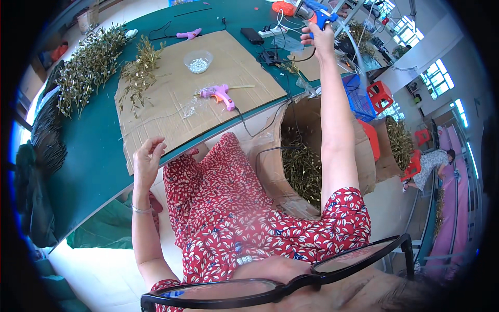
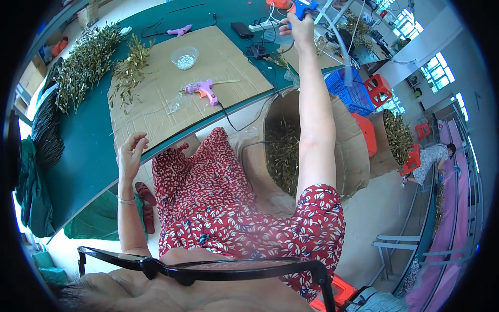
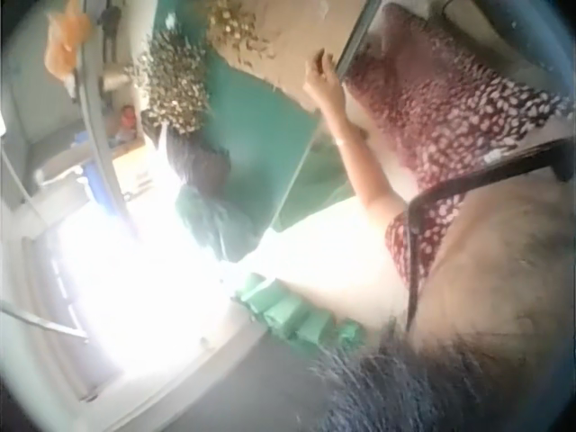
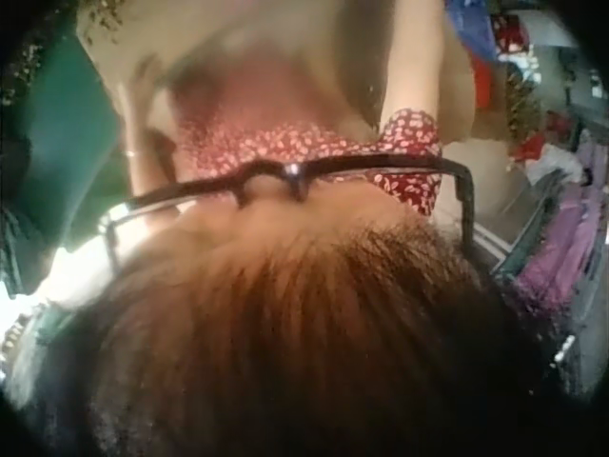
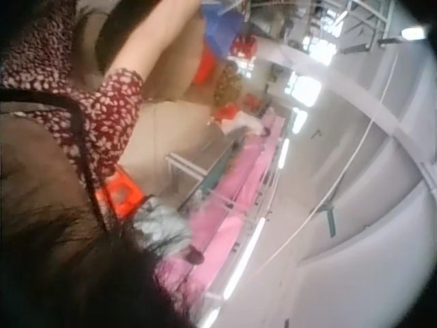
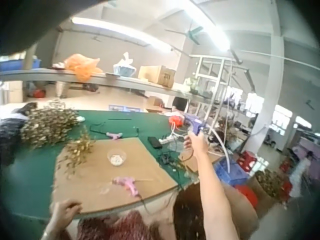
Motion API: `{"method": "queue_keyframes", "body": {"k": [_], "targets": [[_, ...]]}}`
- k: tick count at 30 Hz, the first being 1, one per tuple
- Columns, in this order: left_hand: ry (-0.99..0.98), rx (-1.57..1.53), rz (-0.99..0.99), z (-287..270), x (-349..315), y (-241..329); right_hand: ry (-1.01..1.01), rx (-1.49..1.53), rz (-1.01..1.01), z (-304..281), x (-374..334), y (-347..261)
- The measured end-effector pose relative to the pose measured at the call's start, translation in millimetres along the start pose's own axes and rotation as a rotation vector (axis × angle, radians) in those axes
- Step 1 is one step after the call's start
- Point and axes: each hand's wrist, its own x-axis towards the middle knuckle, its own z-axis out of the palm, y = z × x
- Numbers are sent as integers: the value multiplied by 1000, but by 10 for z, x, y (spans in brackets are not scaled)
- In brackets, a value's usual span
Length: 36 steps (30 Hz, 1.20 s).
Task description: The person prepares a glue gun with a glue stick and plugs it into a power strip, then applies glue to attach pearl beads onto artificial plant branches by hand.
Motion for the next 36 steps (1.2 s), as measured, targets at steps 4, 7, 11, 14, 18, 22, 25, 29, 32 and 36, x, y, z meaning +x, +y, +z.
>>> {"method": "queue_keyframes", "body": {"k": [4, 7, 11, 14, 18, 22, 25, 29, 32, 36], "targets": [[-8, -74, -26, -36, -273, -184, -109, 357, 35, -223, -473, -31], [-64, -59, -48, -98, -497, -329, -204, 400, 243, -38, -1339, 76], [-173, -210, -119, 101, -430, -323, -324, 627, 444, 214, -2305, 275], [-307, -240, -94, 480, -195, -10, -398, 864, 525, 343, -2581, 372], [-466, -342, -88, 1073, 61, 96, -378, 953, 584, 418, -2633, 442], [-579, -300, -69, 1447, 77, -31, -255, 906, 555, 425, -2603, 518], [-695, -173, -58, 1546, -59, -321, -193, 920, 545, 358, -2628, 656], [-749, -30, -10, 1489, -322, -856, -236, 1055, 588, 295, -2665, 789], [-761, -22, 39, 1487, -426, -1093, -293, 1182, 627, 294, -2675, 844], [-692, 19, 182, 1553, -455, -1188, -295, 1238, 624, 281, -2729, 956]]}}
